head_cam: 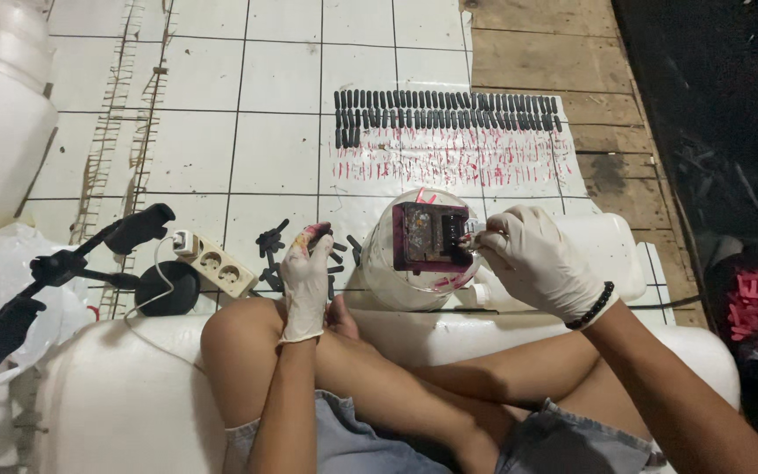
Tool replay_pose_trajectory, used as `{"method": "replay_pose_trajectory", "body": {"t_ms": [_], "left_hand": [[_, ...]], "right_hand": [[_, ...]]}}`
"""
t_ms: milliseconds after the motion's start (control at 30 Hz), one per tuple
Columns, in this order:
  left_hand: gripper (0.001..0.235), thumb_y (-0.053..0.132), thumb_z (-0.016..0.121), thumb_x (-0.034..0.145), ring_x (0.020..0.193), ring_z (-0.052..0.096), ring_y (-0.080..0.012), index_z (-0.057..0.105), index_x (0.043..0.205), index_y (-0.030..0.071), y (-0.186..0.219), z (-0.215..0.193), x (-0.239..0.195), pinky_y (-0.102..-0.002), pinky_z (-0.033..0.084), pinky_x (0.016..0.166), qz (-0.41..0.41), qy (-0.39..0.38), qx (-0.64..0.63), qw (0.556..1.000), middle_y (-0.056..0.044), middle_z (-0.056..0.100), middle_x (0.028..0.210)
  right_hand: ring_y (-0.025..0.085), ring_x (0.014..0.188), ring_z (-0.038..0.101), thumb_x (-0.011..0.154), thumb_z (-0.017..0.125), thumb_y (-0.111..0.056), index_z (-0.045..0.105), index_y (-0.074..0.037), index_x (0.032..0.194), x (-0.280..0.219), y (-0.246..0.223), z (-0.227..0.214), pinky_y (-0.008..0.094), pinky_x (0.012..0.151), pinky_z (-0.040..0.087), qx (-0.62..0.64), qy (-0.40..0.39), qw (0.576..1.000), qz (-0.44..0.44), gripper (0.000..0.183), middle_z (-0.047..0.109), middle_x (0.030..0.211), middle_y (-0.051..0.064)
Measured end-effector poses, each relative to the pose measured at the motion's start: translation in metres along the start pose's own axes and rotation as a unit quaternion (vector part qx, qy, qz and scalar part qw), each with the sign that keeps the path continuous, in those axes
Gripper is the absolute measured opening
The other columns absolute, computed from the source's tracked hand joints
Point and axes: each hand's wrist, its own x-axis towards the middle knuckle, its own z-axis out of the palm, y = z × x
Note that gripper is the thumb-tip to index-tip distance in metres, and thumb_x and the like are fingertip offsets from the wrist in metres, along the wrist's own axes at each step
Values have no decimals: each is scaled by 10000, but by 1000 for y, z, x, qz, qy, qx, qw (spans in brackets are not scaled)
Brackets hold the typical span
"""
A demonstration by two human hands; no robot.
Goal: The person is painting small black nail tips with a red substance using a brush. They repeatedly dip the brush into a container, apply the substance to each nail tip, and place the finished tips in a row on a white sheet.
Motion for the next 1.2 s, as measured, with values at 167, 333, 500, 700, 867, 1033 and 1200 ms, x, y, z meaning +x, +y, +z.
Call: {"method": "replay_pose_trajectory", "body": {"t_ms": [167,333,500,700,867,1033,1200], "left_hand": [[328,306,722,884,934,707,-174,777,1194,214,-8,2,3,-339,573,826,-4,-2,1,1000,-52,784,1022],[329,337,724,884,964,722,-171,773,1197,248,-13,6,7,-337,574,843,-19,-3,-1,1000,-27,791,1053],[332,361,710,870,954,728,-203,775,1175,249,-11,6,8,-337,607,743,-27,-14,-3,1000,-56,782,1062],[332,344,722,844,881,728,-171,779,1155,243,-12,5,6,-258,614,640,-37,-7,-35,999,-37,783,1042],[331,368,709,858,856,722,-170,773,1162,253,-1,4,2,-280,625,651,-47,-17,-30,998,-40,779,1033],[319,348,720,860,842,724,-141,774,1158,249,-5,6,3,-243,618,627,-47,-19,-45,998,-23,776,1056],[318,319,692,867,781,682,-147,775,1153,210,-3,3,1,-251,611,629,-44,-17,-68,997,-57,776,944]], "right_hand": [[300,848,629,851,710,-147,585,-144,844,5,9,-7,431,701,517,-32,-45,998,-41,125,565,881,54],[307,783,603,816,709,-147,549,-130,770,22,9,-23,426,671,511,-49,-71,992,-91,167,520,816,57],[283,741,561,807,628,-183,447,-155,723,28,8,-25,394,670,482,-71,-109,984,-122,201,476,773,45],[285,680,584,820,663,-263,499,-147,758,33,0,-30,372,657,500,25,-121,992,-18,210,495,688,37],[291,707,609,832,663,-272,531,-141,792,35,-1,-29,378,628,522,-17,-131,991,-9,191,516,711,45],[296,733,633,844,663,-282,562,-135,827,33,1,-28,385,599,545,-59,-139,989,2,179,537,735,52],[303,769,665,860,663,-294,605,-127,873,27,6,-29,394,560,575,-116,-145,982,21,178,564,767,63]]}}
